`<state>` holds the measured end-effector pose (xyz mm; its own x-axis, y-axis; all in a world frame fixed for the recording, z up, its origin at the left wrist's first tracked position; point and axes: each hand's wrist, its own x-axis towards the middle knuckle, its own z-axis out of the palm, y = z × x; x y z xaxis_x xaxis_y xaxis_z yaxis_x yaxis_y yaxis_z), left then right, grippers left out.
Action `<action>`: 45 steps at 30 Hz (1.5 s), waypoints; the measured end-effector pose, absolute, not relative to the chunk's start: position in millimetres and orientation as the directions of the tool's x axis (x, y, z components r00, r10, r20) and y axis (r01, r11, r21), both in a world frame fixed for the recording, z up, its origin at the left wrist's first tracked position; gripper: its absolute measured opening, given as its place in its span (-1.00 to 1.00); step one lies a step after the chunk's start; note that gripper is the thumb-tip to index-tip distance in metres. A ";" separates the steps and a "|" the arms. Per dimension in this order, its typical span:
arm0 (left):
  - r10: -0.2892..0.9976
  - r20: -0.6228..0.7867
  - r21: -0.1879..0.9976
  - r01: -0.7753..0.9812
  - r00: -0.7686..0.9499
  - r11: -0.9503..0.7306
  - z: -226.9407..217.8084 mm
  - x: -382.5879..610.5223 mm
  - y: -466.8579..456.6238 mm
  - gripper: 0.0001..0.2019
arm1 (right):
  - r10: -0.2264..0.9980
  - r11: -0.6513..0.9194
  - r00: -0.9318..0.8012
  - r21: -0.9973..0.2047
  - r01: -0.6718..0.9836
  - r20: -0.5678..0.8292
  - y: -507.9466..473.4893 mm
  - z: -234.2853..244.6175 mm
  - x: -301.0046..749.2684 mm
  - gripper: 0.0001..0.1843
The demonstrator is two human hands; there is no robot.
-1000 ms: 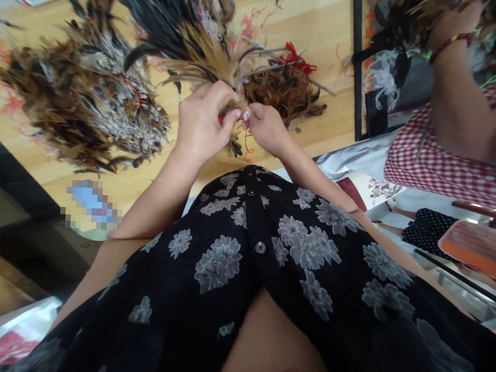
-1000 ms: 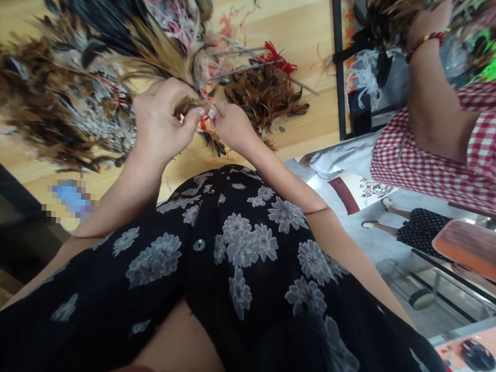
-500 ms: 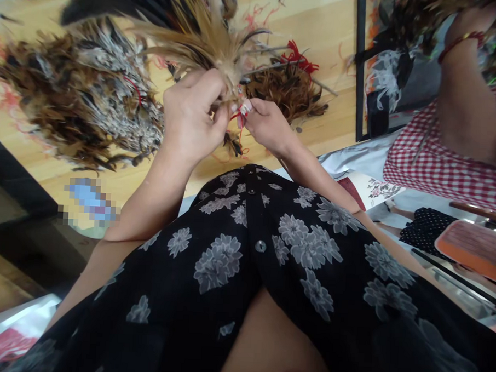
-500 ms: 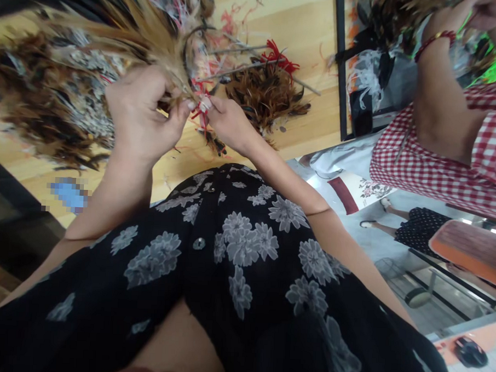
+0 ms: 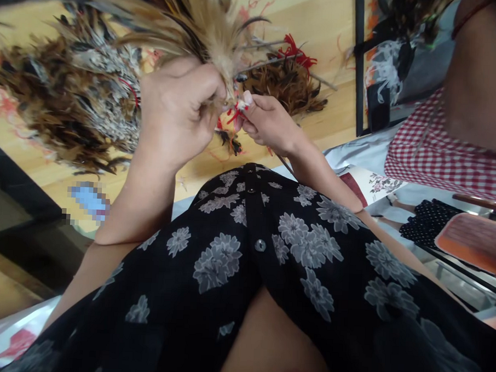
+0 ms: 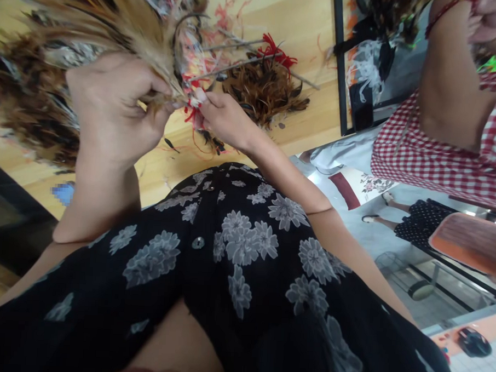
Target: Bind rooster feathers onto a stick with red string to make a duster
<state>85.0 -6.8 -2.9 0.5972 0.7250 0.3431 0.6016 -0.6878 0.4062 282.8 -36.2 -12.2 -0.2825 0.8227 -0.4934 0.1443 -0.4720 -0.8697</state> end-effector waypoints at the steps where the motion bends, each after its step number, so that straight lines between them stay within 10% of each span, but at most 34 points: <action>1: 0.722 0.337 0.411 0.595 0.605 -0.690 -2.4 84.3 -5.7 -0.92 | 0.809 -0.501 -0.285 -0.856 0.124 -0.515 -36.0 -9.6 282.5 -0.41; 27: 0.632 0.305 0.292 0.562 0.713 -0.774 4.7 84.5 -4.1 -0.78 | 0.632 -0.681 -0.472 -0.731 0.038 -0.614 -33.0 2.0 289.3 -0.30; 45: 0.757 0.418 0.601 0.473 0.502 -0.644 -34.8 84.1 -14.9 -0.95 | 0.648 -0.673 -0.501 -0.739 -0.025 -0.573 -32.7 -13.9 290.1 -0.54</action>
